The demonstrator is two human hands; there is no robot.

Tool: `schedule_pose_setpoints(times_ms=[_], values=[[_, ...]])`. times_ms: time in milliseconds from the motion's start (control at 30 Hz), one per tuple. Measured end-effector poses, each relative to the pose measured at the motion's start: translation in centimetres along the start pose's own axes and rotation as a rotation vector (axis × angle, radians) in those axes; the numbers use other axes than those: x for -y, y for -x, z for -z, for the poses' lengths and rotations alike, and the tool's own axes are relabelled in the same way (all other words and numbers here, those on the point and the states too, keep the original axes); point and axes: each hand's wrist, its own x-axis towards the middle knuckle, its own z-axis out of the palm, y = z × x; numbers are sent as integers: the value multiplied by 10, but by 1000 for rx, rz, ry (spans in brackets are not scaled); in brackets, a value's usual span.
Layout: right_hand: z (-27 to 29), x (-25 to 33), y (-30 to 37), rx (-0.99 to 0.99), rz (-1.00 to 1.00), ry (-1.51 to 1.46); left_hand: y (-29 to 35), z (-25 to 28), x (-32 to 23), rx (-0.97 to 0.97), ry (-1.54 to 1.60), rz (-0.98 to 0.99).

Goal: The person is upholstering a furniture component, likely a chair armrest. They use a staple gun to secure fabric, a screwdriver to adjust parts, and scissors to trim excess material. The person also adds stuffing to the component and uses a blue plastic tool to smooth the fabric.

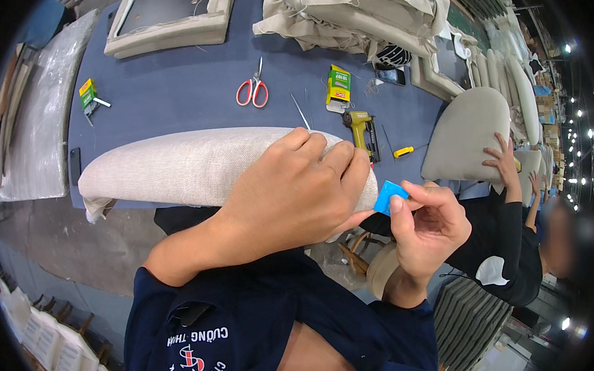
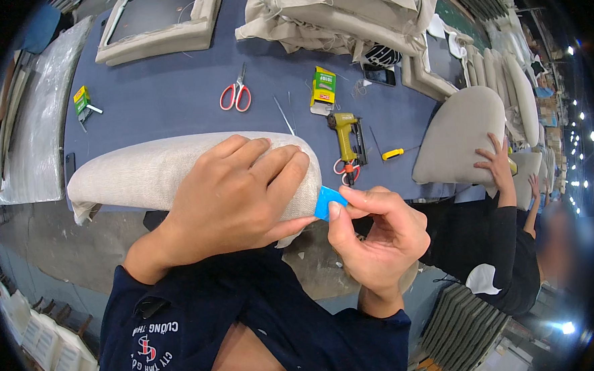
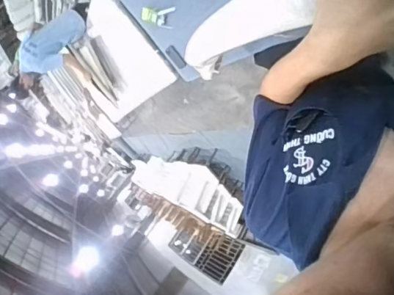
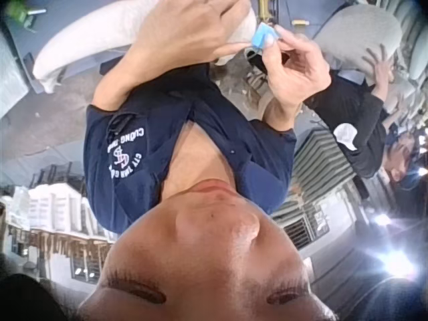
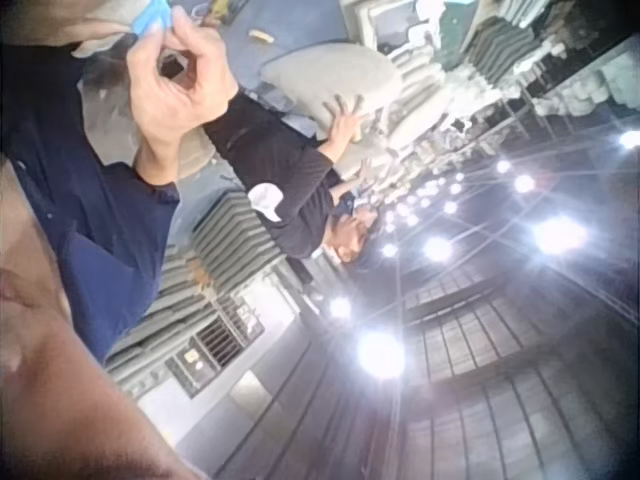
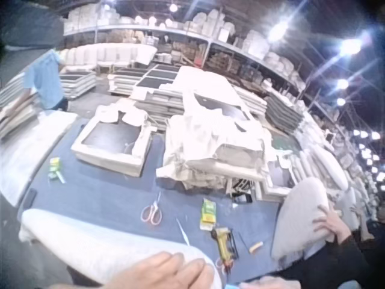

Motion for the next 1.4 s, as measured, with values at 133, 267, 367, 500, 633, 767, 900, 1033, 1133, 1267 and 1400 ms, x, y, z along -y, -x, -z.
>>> schedule_pose_setpoints(times_ms=[133, 267, 367, 500, 633, 767, 900, 1033, 1133, 1267, 1400], values=[[6, -2, 2, -1, -15, 0, -5, -5, -4, -15, -30, -15], [9, 0, 1, 21, -17, 29, -8, -6, -5, 6, -27, -21], [10, 5, -4, 76, -21, 38, -6, -2, -8, 40, -21, -2], [11, 16, -12, 188, -10, 77, 2, 3, -13, 30, -28, 40], [9, 4, -17, 271, 37, -135, 12, 12, -10, -57, -18, 48], [-12, -42, -23, 88, -10, -706, 37, 28, 11, -158, 47, 52], [-66, -37, -38, 263, 60, -868, 77, 52, 37, -219, 123, 11], [-125, -26, -79, 640, 529, -773, 101, 77, 39, -268, -18, 130], [-158, 5, -109, 1003, 868, -718, 116, 72, 44, -368, 28, 169], [-197, 14, -114, 1181, 992, -815, 127, 59, 50, -491, 119, 113], [-206, 18, -119, 1244, 1001, -857, 123, 55, 48, -530, 158, 138]])
